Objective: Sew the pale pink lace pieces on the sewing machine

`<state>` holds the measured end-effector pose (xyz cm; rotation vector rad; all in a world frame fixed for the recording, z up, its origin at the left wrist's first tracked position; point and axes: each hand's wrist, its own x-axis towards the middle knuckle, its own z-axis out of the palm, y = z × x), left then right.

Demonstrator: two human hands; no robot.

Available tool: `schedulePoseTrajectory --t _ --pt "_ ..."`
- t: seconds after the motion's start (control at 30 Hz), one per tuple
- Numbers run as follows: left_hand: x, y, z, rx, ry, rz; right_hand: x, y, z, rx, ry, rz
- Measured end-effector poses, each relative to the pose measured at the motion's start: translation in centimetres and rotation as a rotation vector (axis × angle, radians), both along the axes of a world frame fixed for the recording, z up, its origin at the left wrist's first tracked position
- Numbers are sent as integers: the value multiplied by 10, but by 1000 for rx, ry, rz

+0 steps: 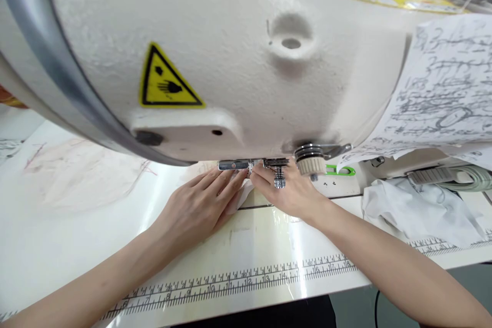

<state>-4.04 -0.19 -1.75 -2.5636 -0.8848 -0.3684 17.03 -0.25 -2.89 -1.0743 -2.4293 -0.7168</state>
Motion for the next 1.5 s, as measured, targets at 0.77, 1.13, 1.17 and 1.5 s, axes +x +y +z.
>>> schedulePoseTrajectory --t 0.77,1.13,1.17,1.5 --pt "-3 9 1 -34 -96 -160 -2 3 -3 -236 185 39" --pt "-6 13 3 -65 -106 -114 -6 11 -4 -320 111 223" --pt "-6 13 3 -58 -102 -112 -6 10 -4 -317 106 222" --pt "-17 15 14 50 -125 -233 -11 -1 -3 -223 212 289"
